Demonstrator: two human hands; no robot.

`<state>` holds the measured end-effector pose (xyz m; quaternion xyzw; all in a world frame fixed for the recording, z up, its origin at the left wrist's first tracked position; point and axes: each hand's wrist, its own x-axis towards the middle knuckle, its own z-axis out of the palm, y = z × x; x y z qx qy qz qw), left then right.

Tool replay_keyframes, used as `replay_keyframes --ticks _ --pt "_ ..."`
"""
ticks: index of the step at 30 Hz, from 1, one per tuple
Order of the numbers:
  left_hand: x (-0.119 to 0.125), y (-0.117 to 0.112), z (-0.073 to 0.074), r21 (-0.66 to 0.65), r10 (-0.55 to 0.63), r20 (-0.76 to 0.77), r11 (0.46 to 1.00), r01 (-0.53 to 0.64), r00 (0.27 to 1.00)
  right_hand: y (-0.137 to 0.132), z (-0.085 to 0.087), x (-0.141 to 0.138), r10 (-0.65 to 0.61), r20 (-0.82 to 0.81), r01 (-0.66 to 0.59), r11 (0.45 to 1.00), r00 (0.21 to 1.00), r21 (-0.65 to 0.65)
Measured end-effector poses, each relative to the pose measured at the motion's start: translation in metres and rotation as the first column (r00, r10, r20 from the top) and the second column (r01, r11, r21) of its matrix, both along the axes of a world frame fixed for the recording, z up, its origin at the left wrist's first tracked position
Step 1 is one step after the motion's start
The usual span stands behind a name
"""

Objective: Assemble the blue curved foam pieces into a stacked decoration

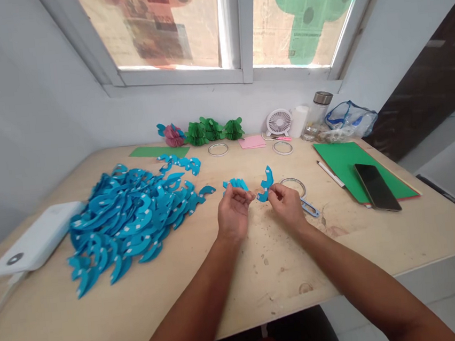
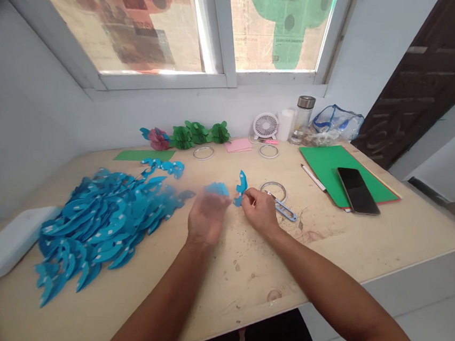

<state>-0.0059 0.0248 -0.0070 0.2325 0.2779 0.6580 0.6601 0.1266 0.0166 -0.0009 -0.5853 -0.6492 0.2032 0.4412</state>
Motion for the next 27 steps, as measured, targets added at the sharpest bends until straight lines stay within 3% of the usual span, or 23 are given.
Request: replay_keyframes --ticks 5,9,14,20,27 --pt "0.004 -0.004 0.001 0.163 0.129 -0.248 0.983 -0.09 0.96 0.0 0.0 0.001 -0.033 0.2 0.021 0.998 0.979 0.061" --pt "0.007 -0.01 0.004 0.295 0.116 -0.426 0.955 0.017 0.897 0.0 0.0 0.0 -0.04 0.303 0.014 0.996 0.952 0.089" --pt "0.009 -0.012 0.004 0.328 -0.002 -0.4 0.934 0.145 0.917 -0.002 -0.001 -0.001 -0.035 0.386 -0.022 0.99 0.922 0.143" --pt "0.013 -0.013 0.003 0.26 -0.063 -0.347 0.952 0.16 0.936 -0.003 -0.004 -0.002 -0.018 0.424 -0.061 0.983 0.906 0.173" --pt "0.016 -0.016 0.005 0.229 -0.039 -0.424 0.962 0.149 0.905 -0.002 -0.006 -0.001 -0.025 0.436 -0.067 0.979 0.9 0.193"
